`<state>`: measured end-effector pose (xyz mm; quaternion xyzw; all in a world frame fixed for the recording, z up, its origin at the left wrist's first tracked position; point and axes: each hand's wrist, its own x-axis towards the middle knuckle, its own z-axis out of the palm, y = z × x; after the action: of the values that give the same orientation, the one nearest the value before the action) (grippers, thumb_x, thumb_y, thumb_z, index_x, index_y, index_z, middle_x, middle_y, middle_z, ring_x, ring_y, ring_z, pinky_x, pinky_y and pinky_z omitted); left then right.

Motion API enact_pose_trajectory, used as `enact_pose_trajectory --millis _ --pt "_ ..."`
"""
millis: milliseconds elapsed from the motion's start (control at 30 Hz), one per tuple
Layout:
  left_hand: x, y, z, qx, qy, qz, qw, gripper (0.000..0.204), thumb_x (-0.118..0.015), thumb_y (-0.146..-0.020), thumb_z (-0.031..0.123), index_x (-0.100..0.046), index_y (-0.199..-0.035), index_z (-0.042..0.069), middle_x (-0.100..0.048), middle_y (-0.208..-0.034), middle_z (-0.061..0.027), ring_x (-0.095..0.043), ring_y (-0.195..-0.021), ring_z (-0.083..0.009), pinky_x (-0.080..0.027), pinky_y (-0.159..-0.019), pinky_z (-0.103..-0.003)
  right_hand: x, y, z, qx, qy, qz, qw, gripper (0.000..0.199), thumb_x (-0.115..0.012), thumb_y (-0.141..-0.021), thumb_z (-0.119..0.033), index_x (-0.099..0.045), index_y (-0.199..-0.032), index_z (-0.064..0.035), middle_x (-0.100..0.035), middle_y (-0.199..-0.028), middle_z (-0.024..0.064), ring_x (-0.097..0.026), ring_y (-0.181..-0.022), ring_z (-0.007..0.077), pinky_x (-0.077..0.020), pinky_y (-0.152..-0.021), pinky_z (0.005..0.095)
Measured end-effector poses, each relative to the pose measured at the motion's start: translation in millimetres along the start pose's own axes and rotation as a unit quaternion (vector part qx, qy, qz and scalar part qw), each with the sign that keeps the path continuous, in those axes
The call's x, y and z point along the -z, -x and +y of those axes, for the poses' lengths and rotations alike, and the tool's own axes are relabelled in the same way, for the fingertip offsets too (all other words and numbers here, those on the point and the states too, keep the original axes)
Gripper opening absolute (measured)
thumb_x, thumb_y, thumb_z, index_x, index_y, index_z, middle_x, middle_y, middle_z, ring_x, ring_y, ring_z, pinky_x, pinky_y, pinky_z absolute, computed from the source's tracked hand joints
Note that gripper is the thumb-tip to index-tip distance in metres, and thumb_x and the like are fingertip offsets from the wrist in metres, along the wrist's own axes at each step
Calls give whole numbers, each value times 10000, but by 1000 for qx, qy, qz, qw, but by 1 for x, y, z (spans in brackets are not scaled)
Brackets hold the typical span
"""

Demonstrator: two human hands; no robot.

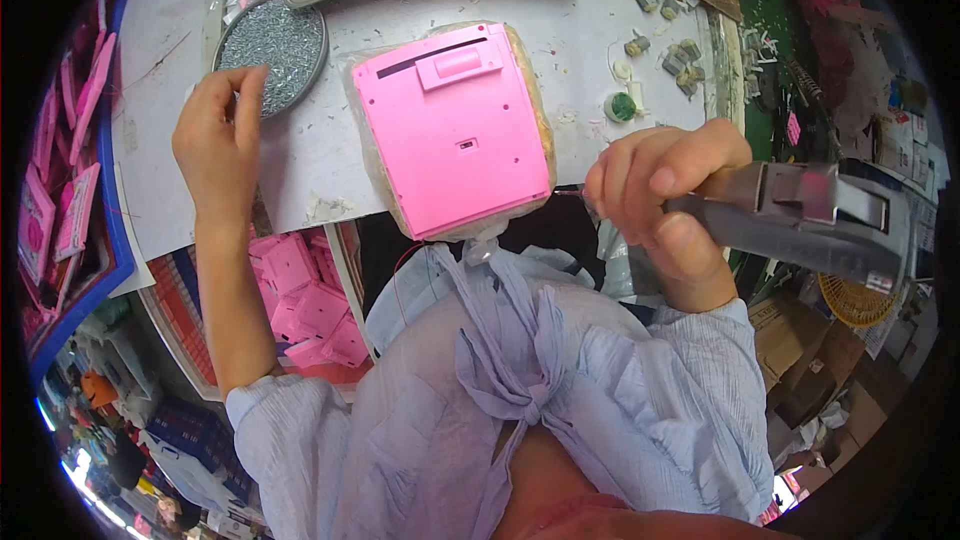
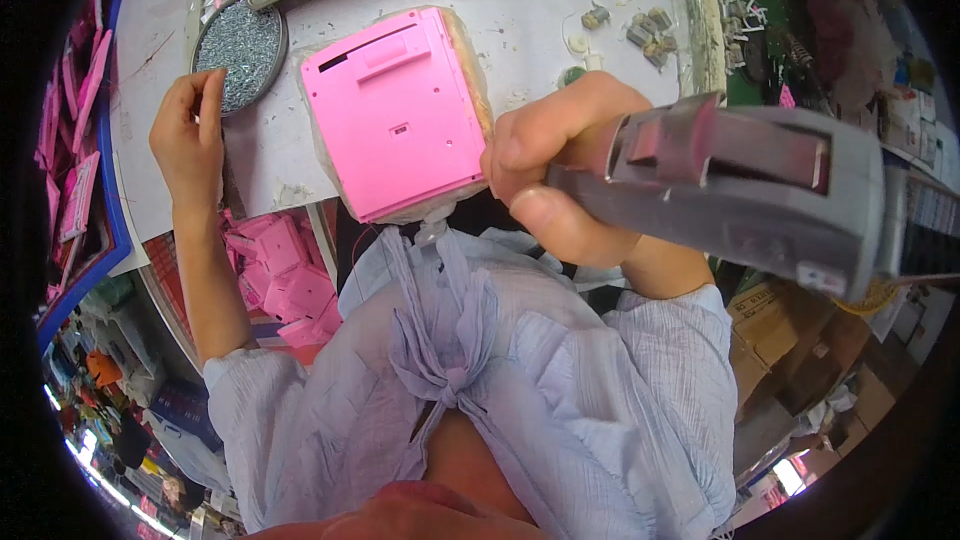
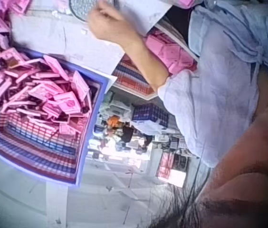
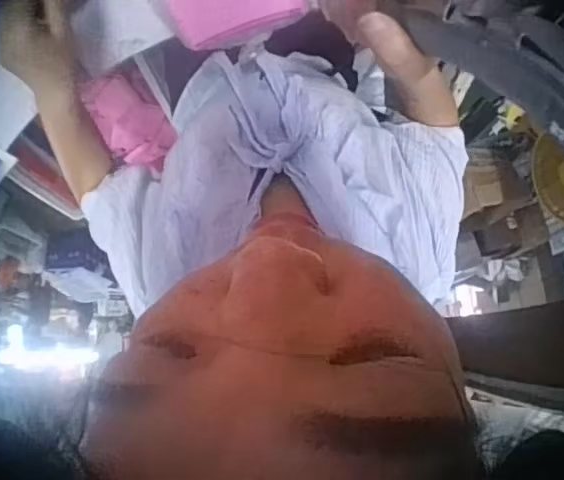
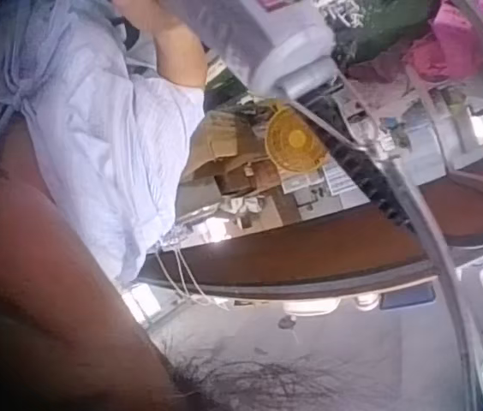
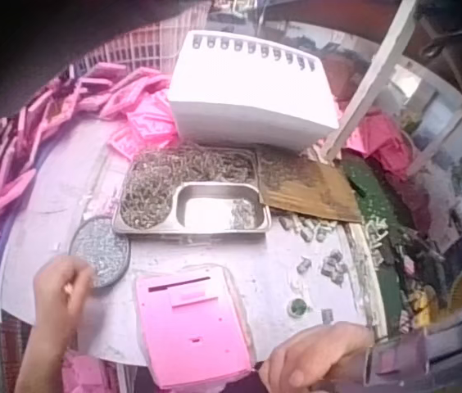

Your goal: The recorder is assembling and soldering internal components into a pink toy housing.

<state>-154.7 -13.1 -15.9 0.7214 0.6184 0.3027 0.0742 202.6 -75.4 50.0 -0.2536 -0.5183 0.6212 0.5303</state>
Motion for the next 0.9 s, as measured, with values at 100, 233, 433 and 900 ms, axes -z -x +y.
enact_pose_trajectory --millis 100,233,433,900 --pt "-4 22 54 -86 131 -31 987 73 -712 -915 35 -712 -984 11 -723 -940 -112 -648 -744 -235 -522 -689 -339 2 9 6 5 -3 -11 1000 313 -764 -936 -263 -531 -1073 -106 -505 -611 -9 -486 -533 141 -425 -524 320" --pt "-24 51 108 -150 210 -133 957 162 -771 -849 70 -656 -961 41 -725 -1017 -136 -706 -920 -307 -565 -813 -414 2 10 14 13 4 -31 999 278 -744 -946 -230 -531 -1072 -102 -519 -631 9 -495 -546 151 -434 -531 327" --pt "-57 51 115 -252 187 -154 937 215 -768 -844 108 -562 -828 47 -706 -1259 -139 -638 -1248 -321 -492 -1071 -493 2 12 24 53 74 -72 993 236 -725 -933 -131 -523 -1043 -77 -546 -641 49 -518 -529 178 -479 -530 352" --pt "-58 49 111 -223 228 -163 934 172 -741 -861 101 -585 -845 31 -713 -1257 -132 -652 -1243 -307 -487 -1088 -499 2 -38 36 140 73 -209 965 172 -684 -901 -50 -524 -858 -4 -554 -588 62 -530 -452 222 -492 -462 349"
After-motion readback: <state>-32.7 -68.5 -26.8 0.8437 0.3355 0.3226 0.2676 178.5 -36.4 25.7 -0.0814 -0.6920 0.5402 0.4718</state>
